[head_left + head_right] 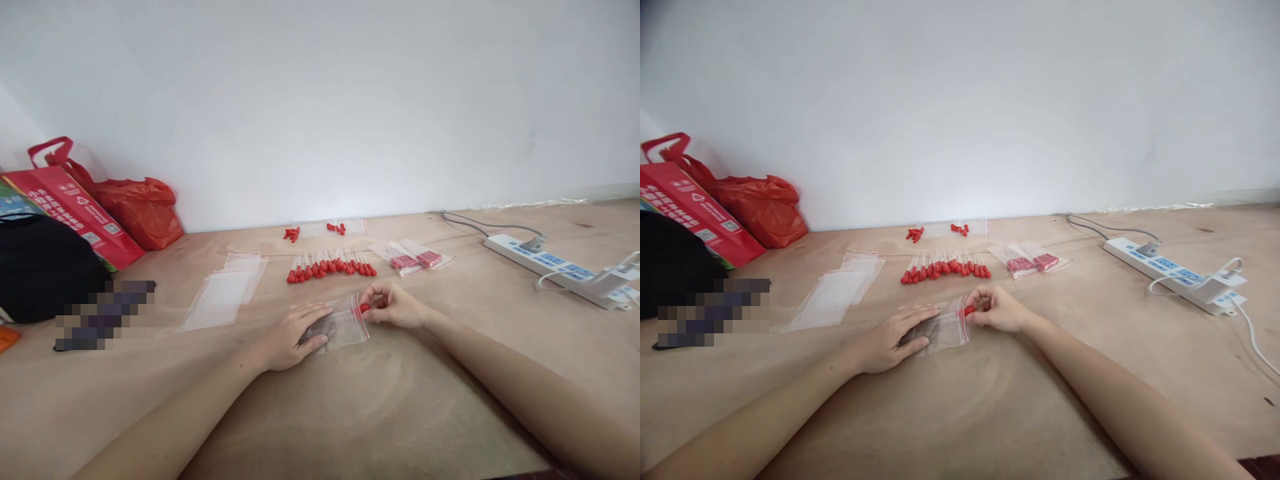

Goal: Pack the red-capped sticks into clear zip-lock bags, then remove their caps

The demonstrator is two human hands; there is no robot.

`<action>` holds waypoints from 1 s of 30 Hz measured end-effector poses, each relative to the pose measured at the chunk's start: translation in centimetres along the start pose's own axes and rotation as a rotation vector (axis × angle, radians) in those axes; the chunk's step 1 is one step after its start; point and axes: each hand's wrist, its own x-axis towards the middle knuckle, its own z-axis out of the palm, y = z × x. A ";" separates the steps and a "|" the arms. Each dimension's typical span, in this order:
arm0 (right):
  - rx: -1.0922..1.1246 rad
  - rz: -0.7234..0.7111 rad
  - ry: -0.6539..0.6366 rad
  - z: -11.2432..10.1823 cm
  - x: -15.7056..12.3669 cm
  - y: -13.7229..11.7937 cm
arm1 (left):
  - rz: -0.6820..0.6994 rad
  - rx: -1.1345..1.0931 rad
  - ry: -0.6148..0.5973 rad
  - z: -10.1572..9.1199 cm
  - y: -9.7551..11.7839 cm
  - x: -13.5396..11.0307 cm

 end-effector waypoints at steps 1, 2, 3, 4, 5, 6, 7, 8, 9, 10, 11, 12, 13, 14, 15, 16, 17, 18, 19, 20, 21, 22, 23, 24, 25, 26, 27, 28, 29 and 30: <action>0.061 0.024 -0.010 -0.7 0.1 0.0 | 0.001 0.002 -0.004 0.0 0.0 0.0; 0.105 0.038 -0.012 -1.5 0.1 0.0 | 0.005 0.005 -0.013 -0.1 0.0 0.0; 0.137 0.049 -0.001 -2.4 0.1 0.0 | 0.011 0.007 -0.028 -0.2 0.0 -0.1; 0.161 0.060 0.018 -3.3 0.1 0.1 | 0.019 0.009 -0.047 -0.4 0.0 -0.2; 0.184 0.075 0.049 -4.2 0.1 0.1 | 0.026 0.010 -0.068 -0.6 -0.1 -0.2; 0.200 0.087 0.082 -5.1 0.0 0.1 | 0.030 0.008 -0.088 -0.8 0.0 -0.3; 0.208 0.088 0.124 -6.0 0.0 0.1 | 0.031 0.005 -0.105 -1.1 0.0 -0.4; 0.203 0.077 0.178 -6.8 -0.1 0.0 | 0.027 0.000 -0.114 -1.3 0.1 -0.4; 0.188 0.053 0.235 -7.5 -0.1 0.0 | 0.016 -0.004 -0.110 -1.4 0.2 -0.4; 0.173 0.020 0.295 -8.1 -0.1 -0.1 | -0.003 -0.007 -0.089 -1.5 0.4 -0.4; 0.155 -0.019 0.352 -8.5 0.0 -0.3 | -0.025 -0.010 -0.052 -1.5 0.6 -0.2; 0.132 -0.064 0.406 -8.8 0.2 -0.4 | -0.042 -0.012 -0.005 -1.4 0.9 -0.1; 0.103 -0.114 0.457 -8.9 0.5 -0.5 | -0.052 -0.011 0.045 -1.2 1.3 0.2; 0.059 -0.171 0.509 -8.8 1.0 -0.6 | -0.050 -0.008 0.084 -0.9 1.7 0.5; -0.007 -0.230 0.565 -8.5 1.5 -0.6 | -0.035 -0.005 0.105 -0.5 2.0 0.8; -0.097 -0.291 0.622 -8.1 2.1 -0.6 | -0.012 -0.002 0.109 -0.1 2.4 1.2; -0.209 -0.351 0.676 -7.7 2.7 -0.5 | 0.009 0.004 0.098 0.2 2.8 1.5; -0.344 -0.402 0.720 -7.2 3.3 -0.3 | 0.024 0.010 0.079 0.6 3.1 1.9; -0.492 -0.446 0.738 -6.7 4.0 -0.1 | 0.032 0.019 0.052 0.9 3.4 2.2; -0.646 -0.487 0.727 -6.2 4.6 0.2 | 0.033 0.031 0.023 1.2 3.6 2.4; -0.787 -0.522 0.700 -5.8 5.1 0.5 | 0.034 0.048 -0.012 1.4 3.7 2.6; -0.897 -0.548 0.664 -5.4 5.6 0.9 | 0.038 0.069 -0.050 1.5 3.8 2.8; -0.965 -0.561 0.628 -5.0 6.0 1.1 | 0.048 0.091 -0.092 1.6 3.8 2.9; -1.009 -0.569 0.594 -4.7 6.4 1.4 | 0.059 0.112 -0.130 1.6 3.8 3.0; -1.032 -0.571 0.562 -4.4 6.6 1.6 | 0.070 0.130 -0.164 1.6 3.8 3.0; -1.045 -0.572 0.531 -4.2 6.8 1.8 | 0.077 0.144 -0.190 1.6 3.8 3.0; -1.064 -0.575 0.499 -4.0 7.0 2.0 | 0.077 0.153 -0.205 1.6 3.8 3.0; -1.083 -0.578 0.467 -3.9 7.1 2.1 | 0.075 0.157 -0.211 1.6 3.8 3.0; -1.099 -0.580 0.439 -3.8 7.1 2.2 | 0.074 0.155 -0.211 1.7 3.9 2.9; -1.113 -0.582 0.415 -3.6 7.1 2.2 | 0.074 0.150 -0.204 1.8 3.9 2.9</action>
